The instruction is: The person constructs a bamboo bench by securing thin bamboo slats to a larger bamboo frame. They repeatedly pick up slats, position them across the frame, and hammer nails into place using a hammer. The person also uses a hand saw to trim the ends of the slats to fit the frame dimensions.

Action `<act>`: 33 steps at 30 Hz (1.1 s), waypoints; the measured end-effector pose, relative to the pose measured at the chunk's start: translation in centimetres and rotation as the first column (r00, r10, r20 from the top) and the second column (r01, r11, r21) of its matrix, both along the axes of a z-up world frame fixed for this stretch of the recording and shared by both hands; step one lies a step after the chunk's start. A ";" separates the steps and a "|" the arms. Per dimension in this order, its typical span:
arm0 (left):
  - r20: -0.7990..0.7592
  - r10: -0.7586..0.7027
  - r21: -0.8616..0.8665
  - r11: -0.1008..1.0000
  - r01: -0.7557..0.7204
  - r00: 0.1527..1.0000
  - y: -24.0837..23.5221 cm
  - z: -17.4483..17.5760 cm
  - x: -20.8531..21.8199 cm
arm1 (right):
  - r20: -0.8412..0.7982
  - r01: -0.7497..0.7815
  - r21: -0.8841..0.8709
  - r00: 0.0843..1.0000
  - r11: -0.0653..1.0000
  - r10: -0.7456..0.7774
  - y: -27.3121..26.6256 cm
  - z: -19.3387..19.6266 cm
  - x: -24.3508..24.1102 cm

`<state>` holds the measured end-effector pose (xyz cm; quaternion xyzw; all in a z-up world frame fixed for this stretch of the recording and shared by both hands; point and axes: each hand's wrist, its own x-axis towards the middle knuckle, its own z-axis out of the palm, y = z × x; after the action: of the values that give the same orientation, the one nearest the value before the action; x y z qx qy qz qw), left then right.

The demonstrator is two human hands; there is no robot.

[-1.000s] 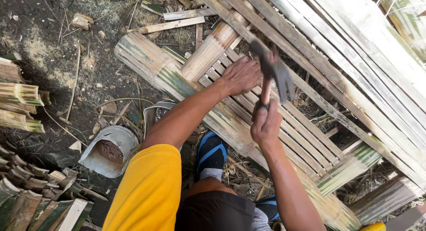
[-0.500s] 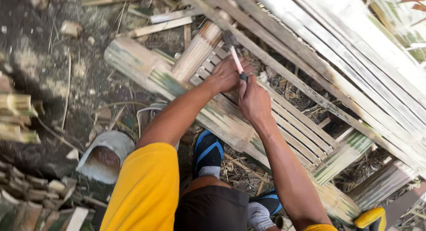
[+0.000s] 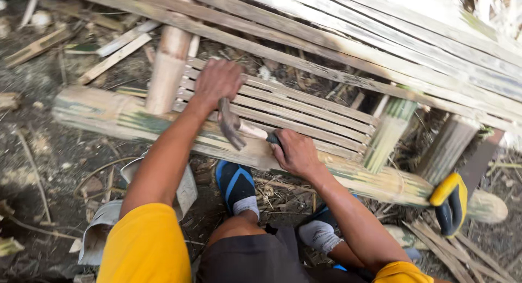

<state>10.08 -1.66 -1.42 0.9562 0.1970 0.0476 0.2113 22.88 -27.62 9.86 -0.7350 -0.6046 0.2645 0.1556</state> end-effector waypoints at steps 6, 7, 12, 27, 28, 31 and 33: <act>0.350 0.138 -0.043 0.990 -0.131 0.926 -0.3 0.3 -1.1 | 0.187 -0.175 0.066 0.969 0.982 0.161 -4.5 -3.3 3.5; 0.403 0.163 0.028 0.981 -0.190 0.901 -0.6 0.5 -0.6 | 0.177 -0.157 0.065 0.974 0.985 0.143 -4.7 -3.6 3.4; 0.351 0.029 0.207 0.972 -0.108 0.936 -1.2 2.9 2.2 | 0.090 -0.044 0.154 0.995 0.987 0.031 -4.7 -4.3 3.9; -0.003 -0.290 0.605 0.761 0.233 0.957 5.3 6.0 8.3 | -0.130 0.333 0.333 0.943 0.882 -0.307 -5.4 -3.5 5.7; 0.029 -0.291 0.618 0.757 0.212 0.956 5.3 6.5 8.5 | -0.162 0.384 0.296 0.922 0.875 -0.350 -5.4 -3.4 5.9; 0.095 -0.261 0.556 0.814 0.166 0.961 3.9 8.3 9.8 | -0.362 0.567 0.103 0.787 0.817 -0.500 -4.7 -2.6 7.1; 0.078 -0.207 0.359 0.918 0.166 0.975 2.0 9.6 10.9 | -0.533 0.662 -0.018 0.627 0.749 -0.568 -4.0 -1.3 8.2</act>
<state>20.99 0.35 8.16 0.9885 0.0809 0.1165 0.0521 31.06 -31.58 8.51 -0.7835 -0.2738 0.3225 0.4552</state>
